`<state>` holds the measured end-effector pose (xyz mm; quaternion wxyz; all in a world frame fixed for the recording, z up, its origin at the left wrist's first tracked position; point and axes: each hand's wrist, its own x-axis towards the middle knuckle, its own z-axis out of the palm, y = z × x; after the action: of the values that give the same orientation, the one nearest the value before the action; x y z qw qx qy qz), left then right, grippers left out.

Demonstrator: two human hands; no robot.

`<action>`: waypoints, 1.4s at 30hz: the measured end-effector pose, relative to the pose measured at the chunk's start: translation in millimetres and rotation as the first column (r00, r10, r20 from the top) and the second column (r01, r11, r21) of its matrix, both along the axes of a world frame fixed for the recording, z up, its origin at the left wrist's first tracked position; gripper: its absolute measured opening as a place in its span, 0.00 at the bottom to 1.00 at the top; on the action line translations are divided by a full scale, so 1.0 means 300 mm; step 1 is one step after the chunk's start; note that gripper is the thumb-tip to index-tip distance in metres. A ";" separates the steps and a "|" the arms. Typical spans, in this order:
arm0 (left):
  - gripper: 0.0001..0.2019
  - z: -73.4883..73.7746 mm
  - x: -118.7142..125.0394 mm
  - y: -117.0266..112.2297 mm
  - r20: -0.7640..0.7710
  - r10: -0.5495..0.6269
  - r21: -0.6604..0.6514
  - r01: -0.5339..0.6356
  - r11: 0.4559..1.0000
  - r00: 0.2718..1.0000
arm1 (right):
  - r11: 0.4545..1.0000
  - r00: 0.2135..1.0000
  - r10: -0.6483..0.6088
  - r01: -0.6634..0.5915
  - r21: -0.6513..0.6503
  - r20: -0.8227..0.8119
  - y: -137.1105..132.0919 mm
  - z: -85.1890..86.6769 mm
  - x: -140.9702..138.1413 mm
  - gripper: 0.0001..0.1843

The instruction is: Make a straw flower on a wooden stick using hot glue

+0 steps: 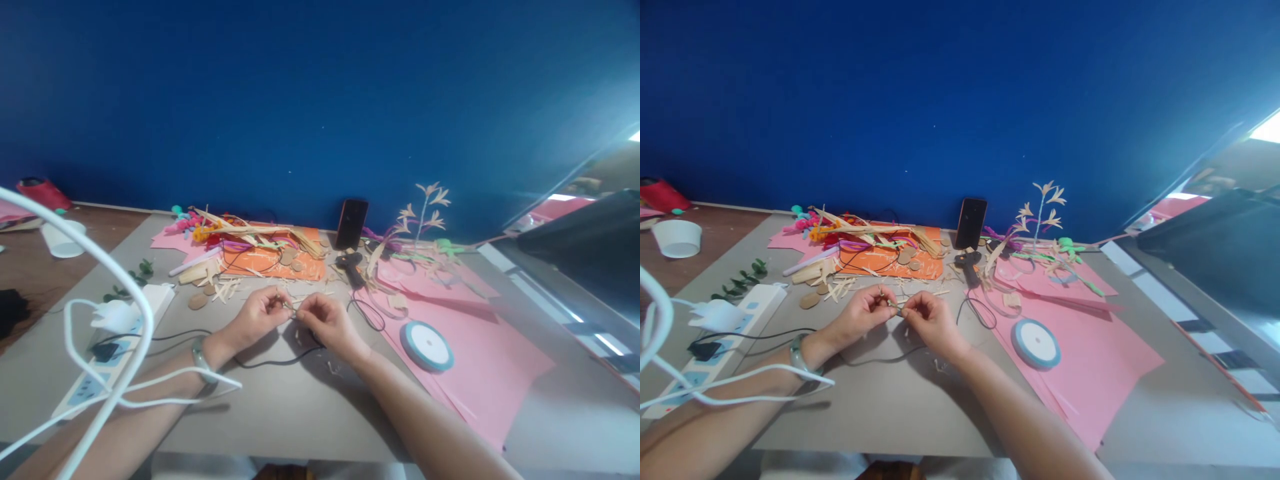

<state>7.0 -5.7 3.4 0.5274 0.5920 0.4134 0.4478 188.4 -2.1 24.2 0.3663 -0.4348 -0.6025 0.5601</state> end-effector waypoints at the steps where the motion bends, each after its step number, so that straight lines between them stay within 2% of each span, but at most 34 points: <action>1: 0.08 -0.002 -0.001 0.001 -0.004 -0.007 0.001 0.007 1.000 1.000 | 1.000 1.000 0.004 -0.004 0.013 0.006 0.000 0.000 -0.001 0.17; 4: 0.07 -0.003 -0.002 0.002 -0.022 -0.008 0.026 0.009 1.000 1.000 | 0.999 0.999 0.014 -0.015 0.047 0.030 0.000 -0.001 -0.002 0.18; 10: 0.09 0.017 0.002 0.004 -0.027 0.079 0.073 -0.077 0.994 0.997 | 0.998 0.997 0.032 -0.036 0.059 0.069 0.004 -0.001 0.003 0.18; 13: 0.10 0.028 0.003 0.003 0.023 0.072 0.013 -0.073 0.997 0.997 | 0.996 0.994 0.031 -0.040 0.085 0.106 0.006 0.000 0.007 0.16; 16: 0.11 0.030 0.003 0.003 0.074 0.049 -0.072 -0.043 0.996 0.996 | 0.972 0.981 -0.049 0.004 0.235 0.187 0.006 -0.004 0.012 0.12; 18: 0.12 0.028 0.002 0.006 0.110 0.045 -0.097 -0.034 0.995 0.993 | 0.921 0.961 -0.128 0.024 0.389 0.244 0.003 -0.009 0.017 0.10; 22: 0.15 0.019 0.001 0.012 0.140 0.047 -0.124 -0.030 0.992 0.989 | 0.762 0.909 -0.250 -0.029 0.647 0.334 0.001 -0.017 0.031 0.08; 27: 0.17 0.010 0.004 0.009 0.126 0.039 -0.172 -0.017 0.985 0.991 | 0.531 0.867 -0.363 -0.108 0.840 0.341 0.008 -0.022 0.040 0.07; 29: 0.17 0.009 0.010 0.005 0.088 0.010 -0.202 0.008 0.979 0.996 | 0.465 0.857 -0.389 -0.133 0.875 0.337 0.009 -0.025 0.035 0.09; 31: 0.14 0.009 0.016 0.001 0.063 0.003 -0.207 0.010 0.978 0.998 | 0.431 0.847 -0.406 -0.153 0.889 0.343 0.007 -0.030 0.027 0.10; 33: 0.12 0.009 0.021 -0.002 0.065 0.024 -0.174 -0.012 0.985 0.998 | 0.419 0.840 -0.411 -0.170 0.892 0.353 0.002 -0.035 0.018 0.11; 37: 0.10 0.010 0.028 -0.001 0.070 0.089 -0.109 -0.081 0.991 0.994 | 0.411 0.835 -0.412 -0.185 0.892 0.363 -0.007 -0.040 0.005 0.12; 42: 0.08 0.017 0.034 -0.004 0.099 0.058 -0.105 -0.048 0.993 0.993 | 0.413 0.819 -0.442 -0.176 0.893 0.366 -0.013 -0.040 0.000 0.12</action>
<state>17.1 -6.9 8.5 0.5654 0.5293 0.4241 0.4694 188.5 -6.0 12.2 0.3949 -0.3597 -0.8446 -0.0368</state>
